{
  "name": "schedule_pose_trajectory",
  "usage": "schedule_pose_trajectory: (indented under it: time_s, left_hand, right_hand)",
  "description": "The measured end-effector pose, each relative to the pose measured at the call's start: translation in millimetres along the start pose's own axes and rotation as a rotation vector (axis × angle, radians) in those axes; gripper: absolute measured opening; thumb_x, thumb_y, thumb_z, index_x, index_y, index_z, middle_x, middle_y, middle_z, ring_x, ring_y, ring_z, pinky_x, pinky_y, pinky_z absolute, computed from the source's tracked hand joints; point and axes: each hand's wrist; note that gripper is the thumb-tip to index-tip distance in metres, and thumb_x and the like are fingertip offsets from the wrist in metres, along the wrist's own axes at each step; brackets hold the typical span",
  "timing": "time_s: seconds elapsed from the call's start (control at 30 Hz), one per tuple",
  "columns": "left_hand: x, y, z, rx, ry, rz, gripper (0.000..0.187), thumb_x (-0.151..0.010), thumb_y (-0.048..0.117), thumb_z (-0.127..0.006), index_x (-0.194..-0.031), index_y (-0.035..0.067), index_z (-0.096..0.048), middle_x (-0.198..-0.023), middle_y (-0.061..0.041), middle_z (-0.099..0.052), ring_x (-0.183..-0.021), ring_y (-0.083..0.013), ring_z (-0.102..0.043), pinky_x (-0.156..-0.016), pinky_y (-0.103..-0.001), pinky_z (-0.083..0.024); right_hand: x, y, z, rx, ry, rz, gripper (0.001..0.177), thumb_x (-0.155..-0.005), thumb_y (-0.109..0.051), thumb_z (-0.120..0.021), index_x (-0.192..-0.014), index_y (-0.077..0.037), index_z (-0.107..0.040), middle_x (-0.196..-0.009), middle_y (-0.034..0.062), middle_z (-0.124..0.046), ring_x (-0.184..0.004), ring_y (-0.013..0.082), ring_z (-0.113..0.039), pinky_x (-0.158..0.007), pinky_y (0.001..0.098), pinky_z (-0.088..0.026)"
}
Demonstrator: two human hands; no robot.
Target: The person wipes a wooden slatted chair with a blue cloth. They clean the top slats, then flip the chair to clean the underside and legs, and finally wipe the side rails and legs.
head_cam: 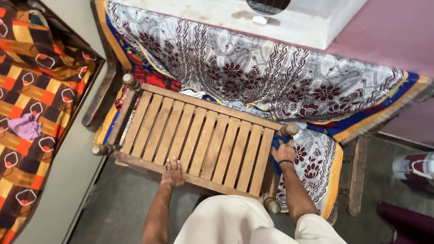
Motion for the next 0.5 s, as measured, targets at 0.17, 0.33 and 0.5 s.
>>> schedule_pose_trajectory:
  time_s: [0.17,0.33,0.5]
  left_hand:
    - [0,0,-9,0.065,0.032,0.019,0.110,-0.088,0.051,-0.068,-0.164,0.006,-0.003,-0.173,-0.019,0.006,-0.158,-0.0446,0.002,-0.128,-0.053,-0.009]
    - [0,-3,-12,0.120,0.052,-0.004,0.105,-0.089,0.047,-0.066,-0.164,0.006,-0.003,-0.173,-0.018,0.007,-0.158,-0.0463,0.005,-0.127,-0.054,-0.007]
    - [3,-8,-3,0.094,0.039,-0.020,0.105,-0.091,0.048,-0.065,-0.164,0.004,-0.003,-0.172,-0.020,0.008,-0.157,-0.0474,0.005,-0.128,-0.055,-0.006]
  right_hand:
    - [1,-1,-1,0.124,-0.107,0.093,0.064,-0.087,-0.042,-0.065,-0.142,-0.008,-0.058,-0.109,0.0272,-0.071,-0.084,0.0396,-0.074,-0.073,0.0503,-0.060]
    - [22,-6,3,0.233,-0.075,0.241,0.050,-0.085,-0.037,-0.068,-0.120,-0.001,-0.066,-0.098,0.0216,-0.075,-0.085,0.0358,-0.074,-0.072,0.0460,-0.061]
    - [78,-13,10,0.185,-0.116,0.246,0.024,-0.079,-0.028,-0.070,-0.092,-0.007,-0.074,-0.097,0.0186,-0.076,-0.085,0.0338,-0.075,-0.075,0.0449,-0.061]
Point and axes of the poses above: each hand's wrist, its own x-axis away from the middle knuckle, its own z-axis out of the back of the hand, y = z × x
